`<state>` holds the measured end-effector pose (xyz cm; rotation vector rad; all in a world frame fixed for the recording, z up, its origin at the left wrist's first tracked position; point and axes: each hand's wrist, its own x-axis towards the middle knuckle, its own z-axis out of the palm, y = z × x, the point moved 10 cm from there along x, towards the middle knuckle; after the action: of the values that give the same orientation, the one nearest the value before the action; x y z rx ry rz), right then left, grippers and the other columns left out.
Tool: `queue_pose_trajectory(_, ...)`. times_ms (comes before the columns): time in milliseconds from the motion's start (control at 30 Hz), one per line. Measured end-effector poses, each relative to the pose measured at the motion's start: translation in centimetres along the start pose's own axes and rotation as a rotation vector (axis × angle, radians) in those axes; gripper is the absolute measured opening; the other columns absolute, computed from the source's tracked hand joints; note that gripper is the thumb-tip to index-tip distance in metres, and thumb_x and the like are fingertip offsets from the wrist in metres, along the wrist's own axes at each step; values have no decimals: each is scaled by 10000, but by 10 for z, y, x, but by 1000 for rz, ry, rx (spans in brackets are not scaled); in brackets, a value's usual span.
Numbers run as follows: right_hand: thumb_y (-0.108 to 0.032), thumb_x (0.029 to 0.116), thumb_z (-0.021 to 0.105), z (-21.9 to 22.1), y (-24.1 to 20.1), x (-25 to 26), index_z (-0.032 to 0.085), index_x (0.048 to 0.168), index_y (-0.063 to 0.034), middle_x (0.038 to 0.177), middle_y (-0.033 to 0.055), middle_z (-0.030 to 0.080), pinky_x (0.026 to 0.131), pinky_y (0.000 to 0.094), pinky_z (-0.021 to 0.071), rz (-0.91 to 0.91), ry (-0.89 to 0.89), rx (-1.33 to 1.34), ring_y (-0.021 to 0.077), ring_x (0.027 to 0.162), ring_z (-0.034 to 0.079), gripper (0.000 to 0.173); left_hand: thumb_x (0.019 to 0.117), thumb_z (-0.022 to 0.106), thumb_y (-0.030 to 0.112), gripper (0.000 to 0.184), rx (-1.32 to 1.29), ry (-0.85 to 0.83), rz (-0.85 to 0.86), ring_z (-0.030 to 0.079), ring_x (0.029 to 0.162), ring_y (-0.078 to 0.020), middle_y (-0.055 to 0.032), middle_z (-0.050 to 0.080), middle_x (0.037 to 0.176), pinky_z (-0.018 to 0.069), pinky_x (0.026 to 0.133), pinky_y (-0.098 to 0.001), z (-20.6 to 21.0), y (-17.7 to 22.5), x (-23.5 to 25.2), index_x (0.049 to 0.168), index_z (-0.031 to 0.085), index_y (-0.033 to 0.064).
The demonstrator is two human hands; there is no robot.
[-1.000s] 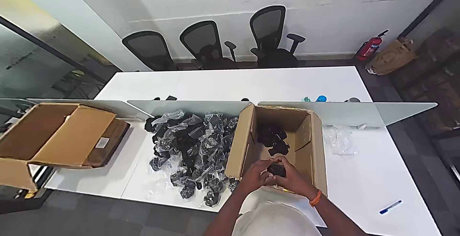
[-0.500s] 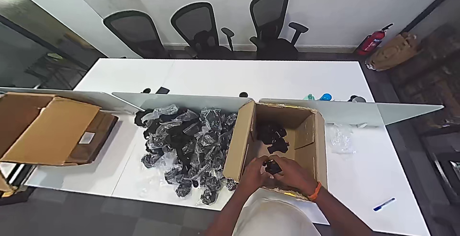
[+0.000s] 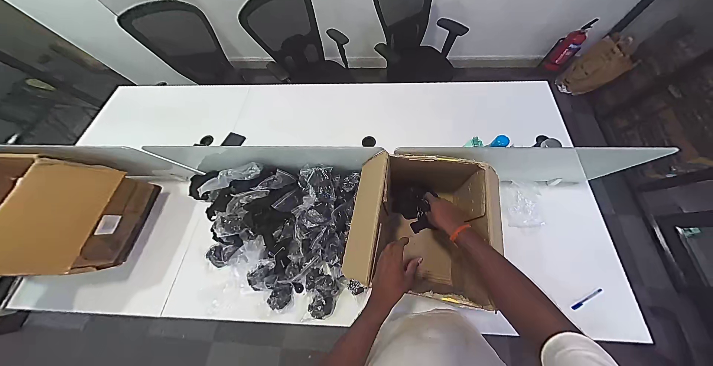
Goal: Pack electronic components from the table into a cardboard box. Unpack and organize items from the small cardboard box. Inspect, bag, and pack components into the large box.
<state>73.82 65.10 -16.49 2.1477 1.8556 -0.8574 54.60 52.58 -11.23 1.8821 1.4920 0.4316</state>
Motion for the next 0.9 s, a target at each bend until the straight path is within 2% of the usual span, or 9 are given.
queue_pose_trajectory(100, -218, 902, 640, 16, 21, 38, 636, 1299, -92, 1243, 214, 669, 904, 651, 519, 95, -13, 14, 415, 1150, 648, 416, 1000, 592, 489, 514, -15, 40, 44, 630, 1201, -231, -73, 681, 1262, 507, 1056, -438, -3, 3, -1, 1352, 620, 115)
queue_pose_trajectory(200, -199, 952, 612, 21, 51, 47, 640, 1269, 1, 1254, 253, 658, 954, 629, 509, 236, 43, 5, 429, 1168, 640, 376, 1018, 569, 448, 438, 3, 93, 89, 658, 1138, -230, -71, 706, 1182, 531, 1013, -433, -6, 6, -2, 1282, 663, 111)
queue_pose_trajectory(300, -174, 987, 557, 21, 76, 59, 660, 1235, 17, 1231, 260, 668, 950, 619, 515, 321, 166, 16, 430, 1152, 649, 329, 1012, 590, 374, 353, 32, 174, 171, 695, 1049, -239, -78, 730, 1091, 571, 934, -435, -9, 13, -6, 1194, 699, 92)
queue_pose_trajectory(367, -188, 1005, 542, 28, 84, 68, 640, 1298, -10, 1244, 255, 665, 965, 604, 514, 332, 216, 25, 427, 1155, 649, 356, 1011, 592, 358, 325, 50, 200, 198, 706, 1002, -216, -57, 738, 1051, 586, 896, -415, -9, 15, -7, 1168, 707, 98)
queue_pose_trajectory(500, -188, 1021, 502, 49, 88, 75, 499, 1512, -127, 1350, 230, 628, 971, 591, 523, 337, 392, 55, 420, 1182, 646, 495, 1011, 583, 333, 308, 61, 210, 214, 720, 940, -202, -38, 752, 1008, 598, 850, -400, -9, 17, -8, 1150, 716, 93)
queue_pose_trajectory(633, -148, 963, 597, 77, 93, 81, 197, 1620, -1, 1573, 278, 393, 1167, 517, 403, 403, 555, 265, 403, 1437, 441, 783, 1005, 575, 329, 291, 107, 264, 248, 715, 854, -182, -26, 739, 909, 602, 787, -369, -10, 19, -9, 1104, 724, 99)
queue_pose_trajectory(733, -244, 784, 753, 112, 80, 97, 114, 1608, 66, 1641, 302, 228, 1190, 543, 343, 300, 432, 223, 440, 1503, 299, 1088, 1014, 565, 342, 295, 137, 305, 263, 707, 806, -163, -15, 729, 858, 601, 754, -338, -12, 22, -8, 1063, 735, 106)
queue_pose_trajectory(800, -340, 711, 794, 115, 81, 105, 73, 1615, 51, 1653, 294, 191, 1169, 558, 359, 262, 312, 169, 449, 1498, 295, 1221, 1009, 561, 341, 295, 154, 323, 266, 702, 782, -161, -13, 724, 837, 597, 733, -331, -13, 22, -8, 1046, 739, 108)
queue_pose_trajectory(900, -382, 806, 747, 93, 84, 104, 25, 1641, -28, 1644, 297, 219, 1095, 637, 389, 273, 39, 161, 482, 1420, 399, 1159, 1005, 560, 332, 292, 162, 339, 273, 703, 781, -159, -15, 722, 834, 600, 730, -334, -13, 24, -8, 1047, 740, 107)
